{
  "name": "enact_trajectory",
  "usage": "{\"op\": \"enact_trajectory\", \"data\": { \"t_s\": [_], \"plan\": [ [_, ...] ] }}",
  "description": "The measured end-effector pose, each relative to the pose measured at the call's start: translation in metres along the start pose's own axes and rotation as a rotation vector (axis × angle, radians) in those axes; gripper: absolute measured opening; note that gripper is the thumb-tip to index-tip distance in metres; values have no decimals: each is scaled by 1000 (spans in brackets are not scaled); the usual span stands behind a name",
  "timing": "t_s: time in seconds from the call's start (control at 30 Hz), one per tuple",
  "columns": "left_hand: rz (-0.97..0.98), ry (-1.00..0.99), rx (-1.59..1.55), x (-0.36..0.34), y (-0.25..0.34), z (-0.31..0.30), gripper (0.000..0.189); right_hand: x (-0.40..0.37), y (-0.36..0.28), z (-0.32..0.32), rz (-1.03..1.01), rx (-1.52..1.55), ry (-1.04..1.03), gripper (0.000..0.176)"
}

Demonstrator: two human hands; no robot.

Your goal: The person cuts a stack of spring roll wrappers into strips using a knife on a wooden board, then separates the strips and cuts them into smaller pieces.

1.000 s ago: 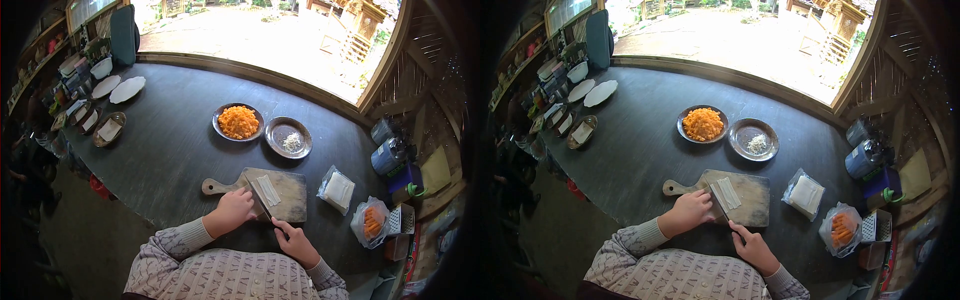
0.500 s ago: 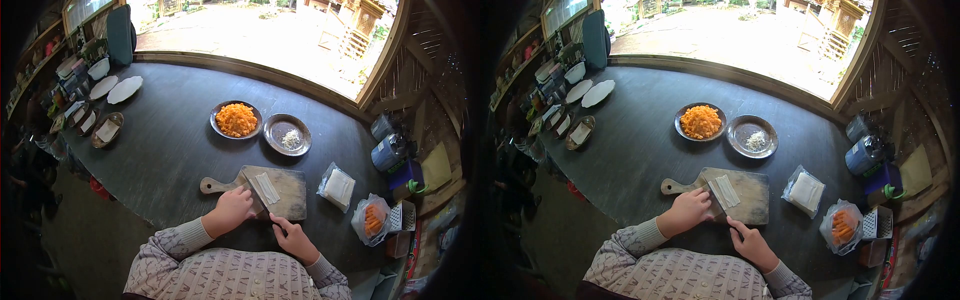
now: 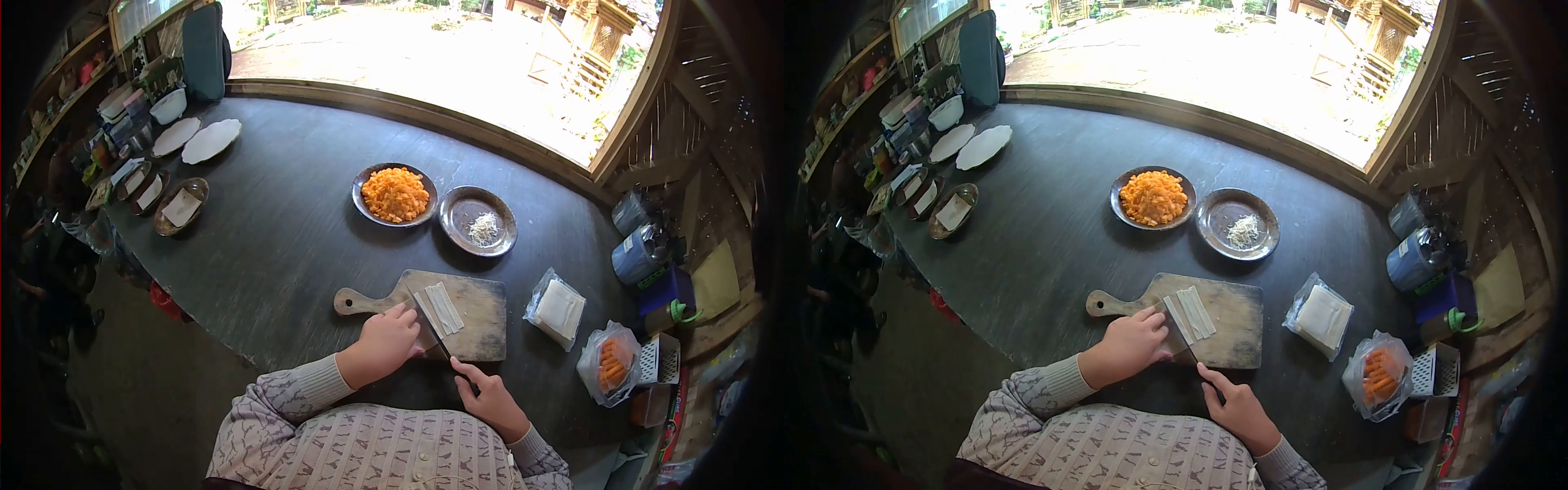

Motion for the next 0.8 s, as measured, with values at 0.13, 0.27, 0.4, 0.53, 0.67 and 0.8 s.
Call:
{"op": "enact_trajectory", "data": {
  "t_s": [0.13, 0.27, 0.4, 0.53, 0.67, 0.8],
  "plan": [
    [1, -26, -2, 1, -1, 0, 42, -16, -6, -6, 165, -6, -65, 38],
    [10, 26, -8, 0, 0, -1, 48, -34, -1, -9, 153, 28, -54, 37],
    [40, 8, -67, 2, -5, -1, 51, -43, 9, -7, 97, 89, 2, 36],
    [68, -87, -133, -1, -11, -8, 48, -33, 6, -6, 161, 39, -33, 38],
    [26, -56, -117, -6, -7, -7, 45, -15, 8, 2, 124, 71, 35, 40],
    [-89, -136, -101, -8, -7, -12, 45, -3, 7, 4, 85, 95, 27, 40]
  ]
}}
Point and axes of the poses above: each hand's wrist, its own x-axis towards the middle knuckle, its own z-axis out of the palm, y = z × x, the point moved 3 cm from there along x, towards the middle knuckle, and after that the axes turned 8 degrees about -y, right-handed, at the moved point
